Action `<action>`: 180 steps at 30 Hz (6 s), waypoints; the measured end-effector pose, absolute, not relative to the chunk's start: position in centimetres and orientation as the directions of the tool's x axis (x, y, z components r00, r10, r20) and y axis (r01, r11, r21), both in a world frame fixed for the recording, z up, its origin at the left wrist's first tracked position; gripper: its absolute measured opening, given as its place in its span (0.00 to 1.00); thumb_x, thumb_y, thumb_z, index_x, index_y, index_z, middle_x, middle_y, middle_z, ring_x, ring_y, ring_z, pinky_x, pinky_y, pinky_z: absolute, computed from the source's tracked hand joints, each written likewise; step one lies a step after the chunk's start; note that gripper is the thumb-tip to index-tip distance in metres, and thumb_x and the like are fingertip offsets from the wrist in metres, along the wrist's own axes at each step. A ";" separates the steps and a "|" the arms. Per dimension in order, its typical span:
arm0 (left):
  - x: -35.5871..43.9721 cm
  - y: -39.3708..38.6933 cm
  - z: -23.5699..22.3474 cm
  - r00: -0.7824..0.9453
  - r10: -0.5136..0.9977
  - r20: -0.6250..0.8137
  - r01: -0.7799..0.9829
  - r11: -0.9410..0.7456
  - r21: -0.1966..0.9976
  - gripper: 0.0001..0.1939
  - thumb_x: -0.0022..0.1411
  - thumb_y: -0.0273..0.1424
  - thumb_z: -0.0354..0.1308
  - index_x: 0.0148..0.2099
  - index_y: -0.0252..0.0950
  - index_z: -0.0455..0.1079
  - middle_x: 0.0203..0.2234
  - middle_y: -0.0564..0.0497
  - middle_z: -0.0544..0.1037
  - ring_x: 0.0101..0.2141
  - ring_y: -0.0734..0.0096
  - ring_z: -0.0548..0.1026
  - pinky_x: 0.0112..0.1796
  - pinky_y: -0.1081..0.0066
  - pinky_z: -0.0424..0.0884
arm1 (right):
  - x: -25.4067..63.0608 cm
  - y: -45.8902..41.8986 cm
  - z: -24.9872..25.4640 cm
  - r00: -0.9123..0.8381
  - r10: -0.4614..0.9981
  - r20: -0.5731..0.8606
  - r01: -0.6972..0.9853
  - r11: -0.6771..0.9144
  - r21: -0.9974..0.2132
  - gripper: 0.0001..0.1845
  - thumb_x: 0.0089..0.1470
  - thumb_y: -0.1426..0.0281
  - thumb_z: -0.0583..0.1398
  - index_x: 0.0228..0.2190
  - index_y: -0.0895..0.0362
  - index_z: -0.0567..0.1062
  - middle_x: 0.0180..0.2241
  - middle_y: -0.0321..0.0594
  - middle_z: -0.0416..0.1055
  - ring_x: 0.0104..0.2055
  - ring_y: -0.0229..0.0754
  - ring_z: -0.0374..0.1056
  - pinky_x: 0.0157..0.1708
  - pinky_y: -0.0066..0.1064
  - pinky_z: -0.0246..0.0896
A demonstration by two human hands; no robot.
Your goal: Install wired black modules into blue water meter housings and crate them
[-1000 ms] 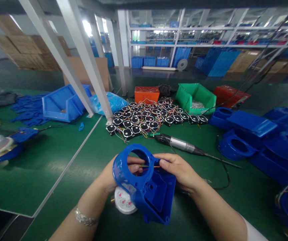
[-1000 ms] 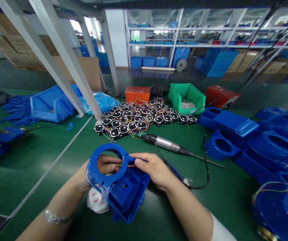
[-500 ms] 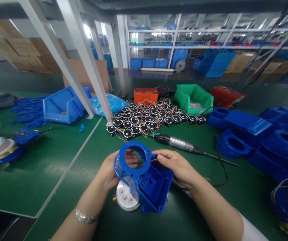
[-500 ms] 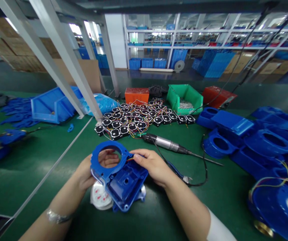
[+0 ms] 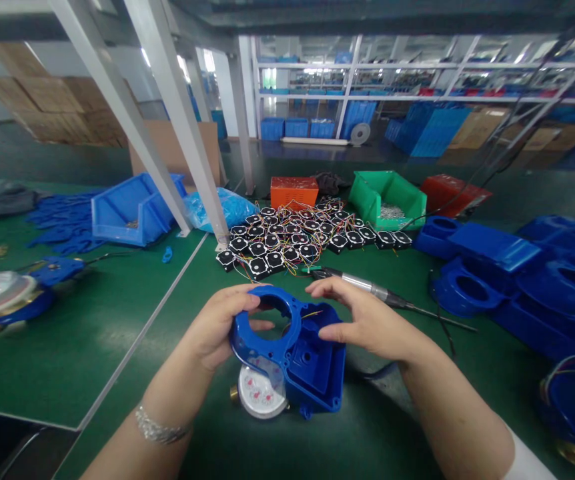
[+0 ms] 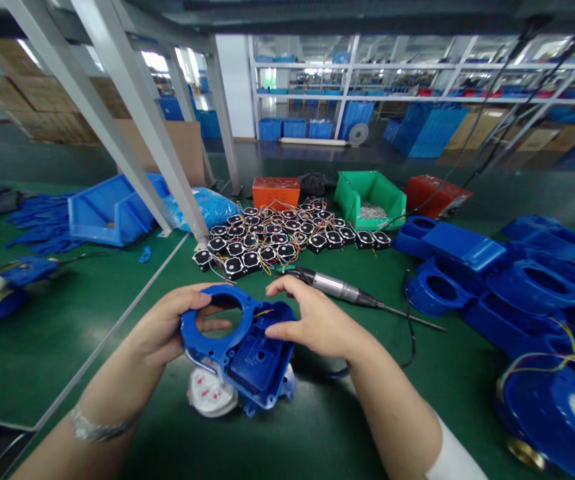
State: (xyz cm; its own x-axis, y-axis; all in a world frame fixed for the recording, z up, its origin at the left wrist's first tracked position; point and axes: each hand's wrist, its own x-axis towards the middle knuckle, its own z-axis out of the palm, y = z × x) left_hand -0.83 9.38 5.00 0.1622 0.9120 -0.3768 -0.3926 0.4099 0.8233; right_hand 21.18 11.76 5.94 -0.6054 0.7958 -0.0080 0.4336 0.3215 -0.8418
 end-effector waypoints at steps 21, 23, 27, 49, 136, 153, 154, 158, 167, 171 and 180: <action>1.1 2.2 3.4 -0.227 0.907 -0.355 -0.373 0.256 0.892 0.24 0.42 0.28 0.61 0.45 0.31 0.67 0.37 0.46 0.76 0.40 0.60 0.71 0.38 0.69 0.68 | 18.6 10.2 5.6 -0.449 0.866 0.220 0.594 0.474 -0.650 0.12 0.53 0.73 0.53 0.21 0.64 0.68 0.33 0.37 0.60 0.35 0.28 0.56 0.36 0.21 0.50; 1.0 1.8 2.8 -0.221 0.908 -0.356 -0.330 0.274 0.903 0.24 0.44 0.27 0.58 0.47 0.32 0.66 0.39 0.46 0.75 0.39 0.61 0.72 0.39 0.67 0.68 | 18.5 10.3 5.5 -0.422 0.881 0.212 0.582 0.443 -0.682 0.12 0.53 0.73 0.53 0.20 0.65 0.67 0.32 0.37 0.60 0.34 0.28 0.56 0.35 0.20 0.50; 1.2 1.3 2.1 -0.213 0.920 -0.329 -0.240 0.277 0.930 0.23 0.44 0.22 0.54 0.47 0.35 0.67 0.42 0.48 0.73 0.40 0.62 0.72 0.39 0.68 0.69 | 18.3 10.5 5.3 -0.381 0.906 0.183 0.572 0.387 -0.723 0.11 0.52 0.73 0.53 0.20 0.65 0.67 0.28 0.37 0.61 0.32 0.28 0.55 0.35 0.20 0.50; 0.2 1.9 1.3 -0.006 0.962 0.271 0.332 -0.254 0.908 0.19 0.45 0.17 0.52 0.36 0.42 0.75 0.41 0.51 0.74 0.45 0.60 0.69 0.50 0.61 0.59 | 19.4 9.1 4.8 -0.319 0.924 0.212 0.595 0.369 -0.714 0.13 0.53 0.72 0.53 0.21 0.64 0.69 0.28 0.38 0.61 0.32 0.28 0.56 0.33 0.20 0.51; 5.9 2.7 -0.4 0.161 0.978 -0.129 0.173 0.101 0.980 0.40 0.44 0.39 0.60 0.56 0.38 0.45 0.50 0.41 0.59 0.49 0.52 0.62 0.47 0.53 0.60 | 23.5 2.1 -1.5 -0.387 0.877 -0.284 -0.453 -0.449 -0.770 0.48 0.37 0.63 0.64 0.55 0.55 0.45 0.51 0.50 0.51 0.48 0.43 0.59 0.48 0.35 0.55; 3.8 7.8 1.4 0.218 0.940 0.262 0.272 -0.316 0.909 0.11 0.55 0.32 0.50 0.38 0.36 0.71 0.42 0.46 0.71 0.45 0.64 0.67 0.45 0.64 0.63 | 24.0 2.3 -1.3 -0.364 0.867 -0.341 -0.400 -0.476 -0.783 0.46 0.36 0.62 0.65 0.53 0.56 0.50 0.52 0.50 0.50 0.46 0.44 0.60 0.46 0.34 0.57; 2.8 8.9 1.2 0.122 0.948 0.294 0.336 -0.318 0.887 0.11 0.56 0.32 0.50 0.38 0.36 0.70 0.41 0.46 0.72 0.44 0.65 0.68 0.46 0.65 0.63 | 24.0 2.4 -1.4 -0.363 0.868 -0.340 -0.392 -0.473 -0.789 0.47 0.35 0.61 0.65 0.53 0.56 0.49 0.52 0.50 0.50 0.46 0.44 0.60 0.46 0.35 0.56; -1.3 14.6 -1.0 0.041 0.908 0.417 0.867 -0.239 0.436 0.16 0.55 0.26 0.45 0.45 0.33 0.66 0.44 0.46 0.71 0.46 0.67 0.67 0.47 0.65 0.61 | 24.2 2.5 -2.1 -0.364 0.873 -0.325 -0.362 -0.454 -0.814 0.53 0.32 0.57 0.66 0.55 0.55 0.47 0.52 0.51 0.48 0.49 0.46 0.58 0.49 0.38 0.54; -2.9 18.6 -2.6 0.138 0.942 0.306 0.980 -0.174 0.094 0.17 0.52 0.23 0.43 0.41 0.33 0.68 0.35 0.39 0.73 0.43 0.52 0.65 0.46 0.46 0.47 | 24.6 2.4 -2.5 -0.370 0.877 -0.306 -0.327 -0.431 -0.841 0.55 0.33 0.56 0.66 0.56 0.54 0.43 0.51 0.52 0.50 0.50 0.47 0.56 0.48 0.39 0.55; -2.7 17.2 -2.5 0.136 0.948 0.287 0.988 -0.150 0.030 0.13 0.53 0.25 0.45 0.36 0.35 0.70 0.30 0.41 0.72 0.40 0.53 0.65 0.45 0.50 0.49 | 24.6 2.3 -2.6 -0.364 0.880 -0.306 -0.328 -0.428 -0.842 0.53 0.33 0.56 0.66 0.55 0.55 0.46 0.52 0.52 0.49 0.50 0.46 0.57 0.49 0.39 0.54; -3.2 14.8 -2.6 0.119 0.957 0.263 0.987 -0.143 0.076 0.07 0.51 0.30 0.52 0.32 0.36 0.69 0.34 0.43 0.72 0.41 0.53 0.64 0.40 0.56 0.56 | 25.4 2.7 -1.8 -0.246 0.946 -0.210 -0.132 -0.247 -0.960 0.44 0.41 0.49 0.59 0.53 0.58 0.49 0.51 0.51 0.49 0.50 0.43 0.55 0.46 0.34 0.57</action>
